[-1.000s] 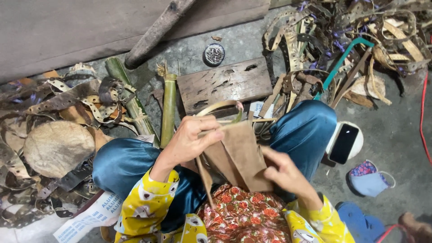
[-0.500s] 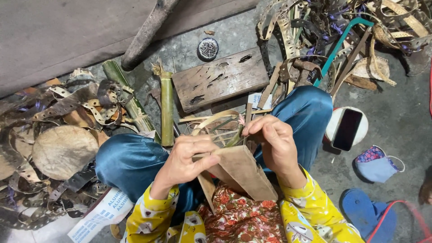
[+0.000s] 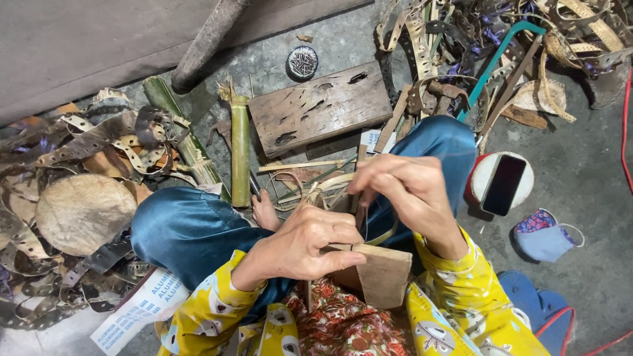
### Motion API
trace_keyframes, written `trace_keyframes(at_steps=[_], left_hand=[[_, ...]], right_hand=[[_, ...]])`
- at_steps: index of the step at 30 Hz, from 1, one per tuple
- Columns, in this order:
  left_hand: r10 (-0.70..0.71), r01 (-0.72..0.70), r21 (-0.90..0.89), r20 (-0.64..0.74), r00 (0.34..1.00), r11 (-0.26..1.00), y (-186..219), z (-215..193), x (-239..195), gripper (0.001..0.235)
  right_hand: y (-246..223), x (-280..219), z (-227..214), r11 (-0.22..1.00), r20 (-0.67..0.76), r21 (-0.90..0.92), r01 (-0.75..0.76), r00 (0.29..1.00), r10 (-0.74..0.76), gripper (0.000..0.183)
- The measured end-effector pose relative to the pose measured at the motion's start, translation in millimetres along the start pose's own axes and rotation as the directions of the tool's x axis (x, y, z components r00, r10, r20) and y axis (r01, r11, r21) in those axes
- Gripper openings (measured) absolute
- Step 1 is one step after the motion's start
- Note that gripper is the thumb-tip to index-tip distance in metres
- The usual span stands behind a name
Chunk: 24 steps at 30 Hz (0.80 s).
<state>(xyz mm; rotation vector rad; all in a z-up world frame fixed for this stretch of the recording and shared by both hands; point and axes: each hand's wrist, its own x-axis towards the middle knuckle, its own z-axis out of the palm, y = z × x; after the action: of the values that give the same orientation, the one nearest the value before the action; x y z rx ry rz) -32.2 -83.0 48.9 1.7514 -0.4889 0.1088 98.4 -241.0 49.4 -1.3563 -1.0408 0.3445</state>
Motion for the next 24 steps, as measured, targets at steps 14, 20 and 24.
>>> trace_keyframes(at_steps=[14, 20, 24], left_hand=[[0.006, 0.016, 0.237, -0.096, 0.995, 0.971, 11, 8, -2, 0.033], [-0.015, 0.033, 0.161, -0.112, 0.994, 0.986, 3, 13, -3, 0.031], [-0.029, 0.048, 0.137, -0.138, 0.99, 0.989, 0, 13, -12, 0.028]], right_hand=[[60, 4, -2, 0.787, 0.515, -0.484, -0.382, 0.603, 0.609, 0.033], [69, 10, -7, 0.86, 0.389, 0.031, -0.51, 0.799, 0.459, 0.014], [97, 6, -51, 0.582, 0.083, 0.445, -0.681, 0.679, 0.73, 0.019]])
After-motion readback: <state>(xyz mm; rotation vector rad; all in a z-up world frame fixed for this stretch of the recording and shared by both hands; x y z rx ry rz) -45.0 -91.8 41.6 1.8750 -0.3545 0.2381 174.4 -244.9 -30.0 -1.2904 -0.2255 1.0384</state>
